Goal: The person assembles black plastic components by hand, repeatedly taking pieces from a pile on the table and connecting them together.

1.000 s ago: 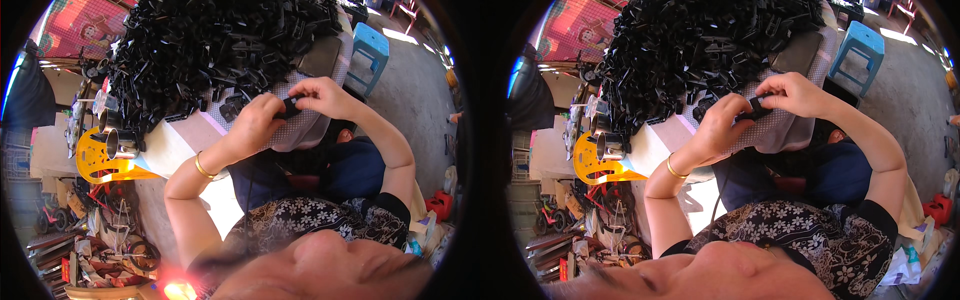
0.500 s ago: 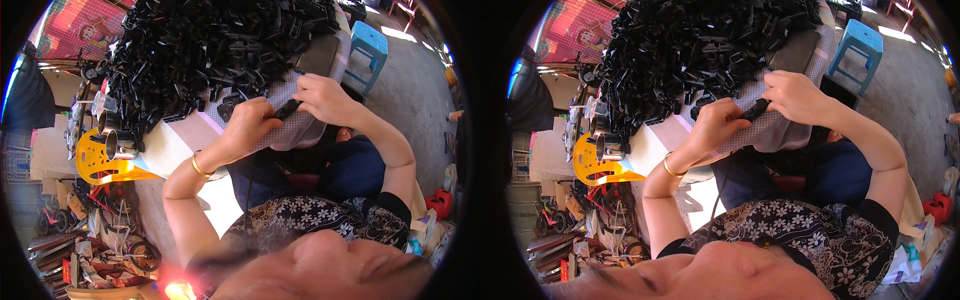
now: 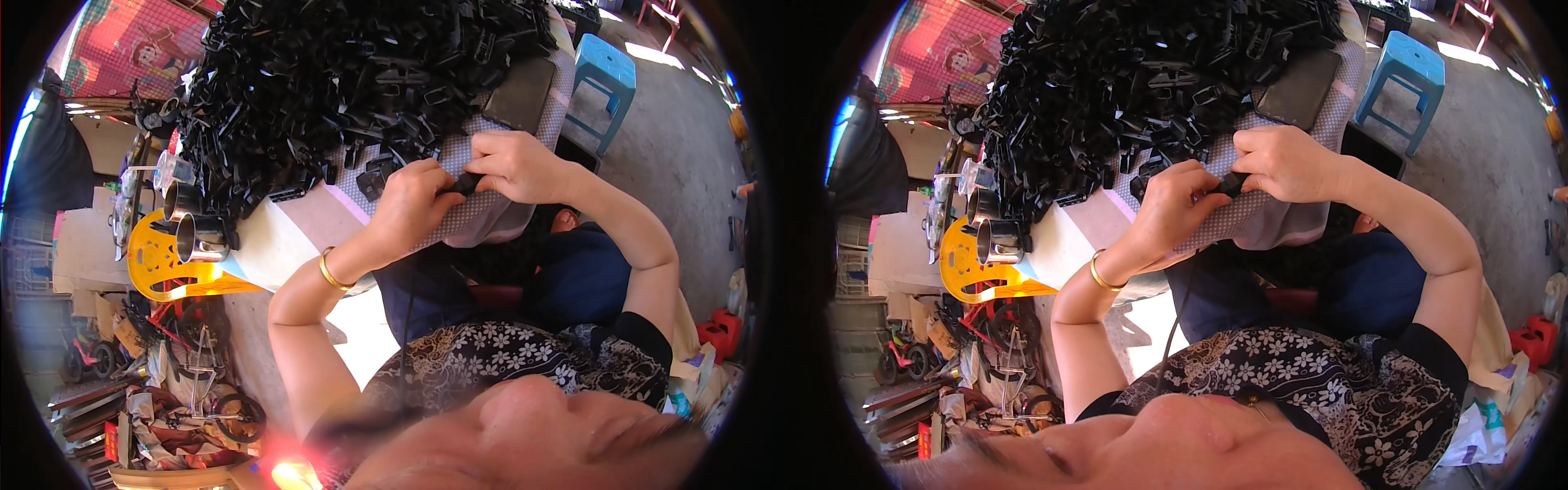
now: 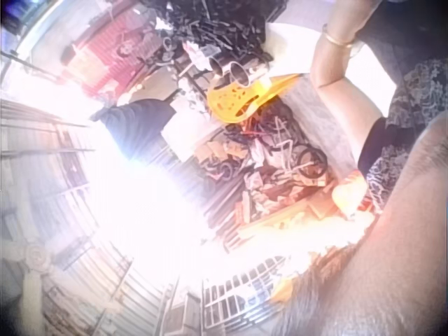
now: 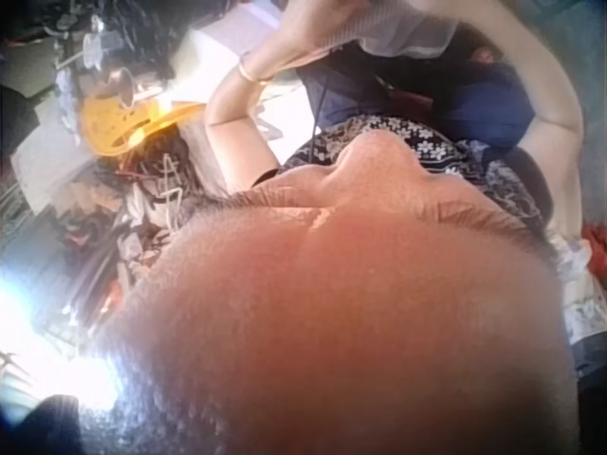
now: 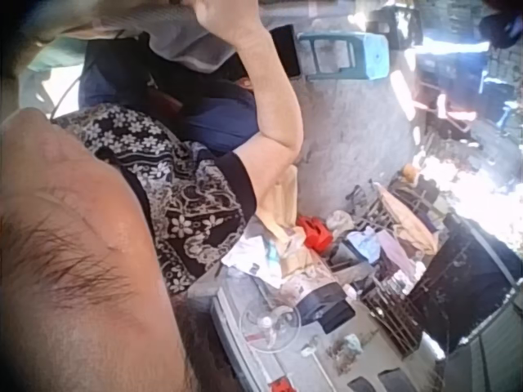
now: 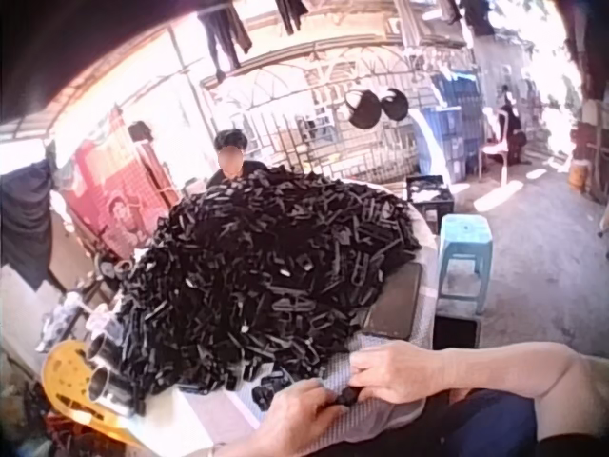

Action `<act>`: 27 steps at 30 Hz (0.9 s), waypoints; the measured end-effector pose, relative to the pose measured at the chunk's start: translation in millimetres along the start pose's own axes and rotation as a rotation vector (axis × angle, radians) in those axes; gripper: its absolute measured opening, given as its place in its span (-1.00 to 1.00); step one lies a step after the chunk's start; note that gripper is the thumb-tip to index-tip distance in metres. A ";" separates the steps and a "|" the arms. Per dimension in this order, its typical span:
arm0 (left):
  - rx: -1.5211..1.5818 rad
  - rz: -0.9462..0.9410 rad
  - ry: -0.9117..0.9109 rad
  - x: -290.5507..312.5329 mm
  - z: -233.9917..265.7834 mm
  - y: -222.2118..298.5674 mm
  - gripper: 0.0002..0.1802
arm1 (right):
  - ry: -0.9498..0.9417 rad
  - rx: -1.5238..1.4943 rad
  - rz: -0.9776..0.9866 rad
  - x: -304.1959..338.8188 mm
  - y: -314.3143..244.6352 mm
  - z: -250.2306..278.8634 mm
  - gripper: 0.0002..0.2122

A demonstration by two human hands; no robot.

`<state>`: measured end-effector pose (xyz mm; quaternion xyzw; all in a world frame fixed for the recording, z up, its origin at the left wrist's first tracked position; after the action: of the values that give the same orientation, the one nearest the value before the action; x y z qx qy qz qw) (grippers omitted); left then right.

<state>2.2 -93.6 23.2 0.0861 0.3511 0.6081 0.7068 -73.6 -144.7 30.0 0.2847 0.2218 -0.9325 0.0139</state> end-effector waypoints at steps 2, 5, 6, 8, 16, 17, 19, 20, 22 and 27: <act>-0.002 -0.006 0.028 1.0 2.7 1.1 -0.83 | 0.001 -0.044 -0.037 0.6 4.9 0.4 -0.79; 0.057 -0.009 -0.066 -3.9 0.4 -1.3 -0.82 | -0.062 -0.095 -0.064 1.9 7.8 2.6 -0.78; 0.054 -0.007 -0.063 -6.1 5.7 -4.8 -0.82 | -0.125 -0.108 -0.053 1.8 4.7 2.1 -0.77; -0.006 -0.087 0.098 -14.1 37.2 -8.7 -0.79 | -0.209 -0.114 -0.075 1.6 2.9 9.7 -0.77; -0.695 -0.020 0.196 -25.2 74.5 -60.7 -0.79 | -0.057 -0.106 -0.253 -10.0 25.5 13.0 -0.74; -0.710 -0.016 0.189 -26.4 71.7 -62.3 -0.80 | -0.057 -0.106 -0.252 -11.2 29.1 0.6 -0.74; -0.711 -0.052 0.209 -28.1 70.2 -59.7 -0.81 | 0.264 0.305 -0.056 -16.1 20.8 13.0 -0.69; -0.652 -0.065 0.261 -27.5 74.8 -56.2 -0.80 | 0.229 0.365 -0.090 -16.9 26.3 4.0 -0.67; -0.592 -0.081 0.310 -26.7 80.0 -48.2 -0.80 | 0.232 0.398 -0.073 -18.0 32.3 -3.1 -0.68; -0.322 0.019 0.307 -24.8 79.8 -55.1 -0.82 | 0.228 0.417 -0.062 -21.4 29.2 2.2 -0.71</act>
<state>93.9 -105.6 61.6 -0.1179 0.3522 0.6690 0.6439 -52.4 -174.1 31.3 0.3780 0.0333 -0.9199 -0.0991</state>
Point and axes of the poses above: each hand's wrist, its own x-axis away from the middle knuckle, its own z-axis out of the back of the hand, y = z × x, the point moved 10 cm from there along -x, towards the middle knuckle, and after that the axes turned 7 degrees about y, right-handed, at the moved point
